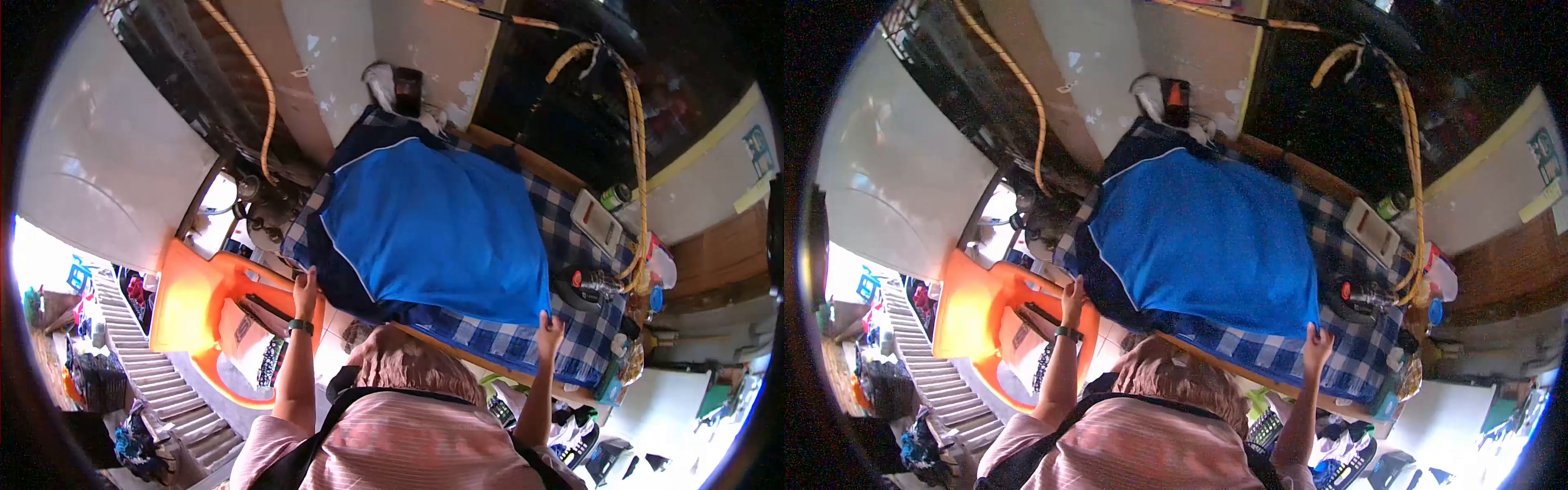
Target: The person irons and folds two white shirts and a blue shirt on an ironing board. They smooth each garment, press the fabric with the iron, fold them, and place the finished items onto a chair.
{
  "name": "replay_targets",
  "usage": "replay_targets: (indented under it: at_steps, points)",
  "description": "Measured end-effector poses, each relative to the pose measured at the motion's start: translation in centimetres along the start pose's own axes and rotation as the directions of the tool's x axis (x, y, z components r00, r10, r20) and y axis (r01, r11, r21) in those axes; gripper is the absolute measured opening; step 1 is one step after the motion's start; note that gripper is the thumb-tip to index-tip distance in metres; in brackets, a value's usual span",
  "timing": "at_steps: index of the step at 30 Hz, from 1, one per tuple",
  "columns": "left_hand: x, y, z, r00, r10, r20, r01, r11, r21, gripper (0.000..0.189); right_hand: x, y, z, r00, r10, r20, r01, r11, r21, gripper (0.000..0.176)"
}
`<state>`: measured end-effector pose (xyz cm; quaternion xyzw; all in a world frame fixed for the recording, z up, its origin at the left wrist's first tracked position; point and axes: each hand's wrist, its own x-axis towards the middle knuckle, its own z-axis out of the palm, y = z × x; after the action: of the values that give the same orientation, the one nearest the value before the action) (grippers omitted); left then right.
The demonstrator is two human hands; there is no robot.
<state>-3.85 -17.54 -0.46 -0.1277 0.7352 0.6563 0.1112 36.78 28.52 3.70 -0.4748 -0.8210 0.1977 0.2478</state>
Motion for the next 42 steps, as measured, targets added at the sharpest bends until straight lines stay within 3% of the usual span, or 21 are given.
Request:
replay_targets:
  at_steps: [2,4,5,7,8,10,13,17,19,22,24,25,26,28,29,31,32,34,36,38,42]
  points:
    - [2.2,-4.1,-0.6,0.92,0.387,0.057,-0.374,0.829,0.415,0.034,0.4,-0.7,0.0,0.99,-0.142,-0.023,0.139,0.983,-0.117,0.022]
    - [2.1,-4.7,-0.3,0.874,0.486,0.022,-0.46,0.811,0.361,0.03,0.8,-1.2,-0.2,0.956,-0.208,-0.205,0.24,0.96,0.143,0.026]
    - [3.2,-5.9,-1.3,0.869,0.495,0.007,-0.472,0.824,0.312,0.02,0.9,-1.0,-1.7,0.995,0.088,0.056,-0.101,0.948,0.301,0.021]
    - [2.4,-2.5,-2.2,0.848,0.506,-0.159,-0.482,0.86,0.167,0.008,1.8,-1.8,-3.3,0.999,0.038,-0.029,-0.032,0.982,0.185,0.02]
    - [2.0,-0.5,-3.2,0.947,0.238,-0.215,-0.27,0.954,-0.133,0.005,1.9,-1.9,-3.7,0.995,-0.029,-0.096,0.036,0.997,0.064,0.019]
    - [3.1,1.4,-4.3,0.967,-0.005,-0.255,-0.018,0.996,-0.088,0.017,1.4,-0.8,-4.0,0.995,-0.096,-0.01,0.094,0.99,-0.109,0.018]
    - [6.2,-3.8,-4.5,0.916,0.344,-0.205,-0.283,0.918,0.276,0.035,0.1,0.9,-1.8,0.978,-0.193,0.08,0.2,0.975,-0.097,0.024]
    - [0.8,-1.9,-5.7,0.902,-0.077,0.425,-0.143,0.875,0.462,0.052,-0.8,0.3,-4.7,0.902,-0.343,0.261,0.379,0.92,-0.102,0.025]
    - [-1.4,7.1,-4.2,0.844,-0.084,0.53,-0.158,0.905,0.395,0.045,0.2,1.6,-5.9,0.78,-0.192,0.595,0.007,0.954,0.299,0.027]
    - [0.8,17.1,-3.4,0.924,0.23,0.305,-0.317,0.908,0.276,0.055,4.9,-2.8,-11.6,0.959,-0.013,0.282,-0.114,0.896,0.429,0.027]
    - [6.2,22.1,-5.2,0.575,0.706,0.412,-0.677,0.128,0.725,0.058,8.9,-9.4,-17.0,0.998,-0.003,-0.058,0.027,0.904,0.426,0.03]
    - [2.6,28.8,-2.0,0.684,0.598,0.418,-0.697,0.704,0.135,0.052,11.5,-10.4,-18.7,0.971,0.087,-0.222,0.014,0.908,0.418,0.04]
    - [-1.2,35.6,1.3,0.776,0.475,0.414,-0.22,0.82,-0.528,0.047,13.2,-12.6,-20.7,0.967,0.209,-0.147,0.044,0.43,0.902,0.053]
    - [-4.8,41.4,4.7,0.742,0.56,0.37,-0.298,0.769,-0.565,0.041,15.7,-18.0,-23.8,0.943,-0.131,-0.306,0.325,0.162,0.932,0.059]
    - [-4.3,43.2,5.4,0.731,0.571,0.374,-0.302,0.762,-0.573,0.041,18.6,-13.7,-23.6,0.955,-0.046,-0.293,0.289,0.362,0.886,0.051]
    - [-2.1,46.6,5.8,0.544,0.648,0.532,-0.798,0.596,0.09,0.039,20.5,-16.9,-25.2,0.949,-0.033,-0.315,0.309,0.316,0.897,0.045]
    - [1.0,47.6,6.0,0.518,0.793,0.32,-0.821,0.566,-0.075,0.039,20.5,-19.2,-26.3,0.947,-0.02,-0.321,0.315,0.27,0.91,0.039]
    - [-0.7,50.4,6.6,0.494,0.706,0.507,-0.334,0.693,-0.639,0.044,18.4,-23.6,-29.7,0.935,0.018,-0.355,0.338,0.265,0.903,0.037]
    - [-0.7,50.8,9.6,0.612,0.64,0.465,-0.131,0.662,-0.738,0.048,17.8,-25.4,-31.3,0.983,0.057,-0.177,0.18,-0.057,0.982,0.038]
    - [2.1,50.0,13.8,0.665,0.618,0.42,-0.522,0.786,-0.33,0.054,22.7,-21.1,-28.8,0.971,0.183,-0.152,0.129,0.134,0.983,0.042]
    - [5.7,50.1,20.4,0.674,0.556,0.486,-0.444,0.831,-0.335,0.057,28.5,-17.7,-25.0,0.961,0.233,-0.146,0.062,0.332,0.941,0.044]
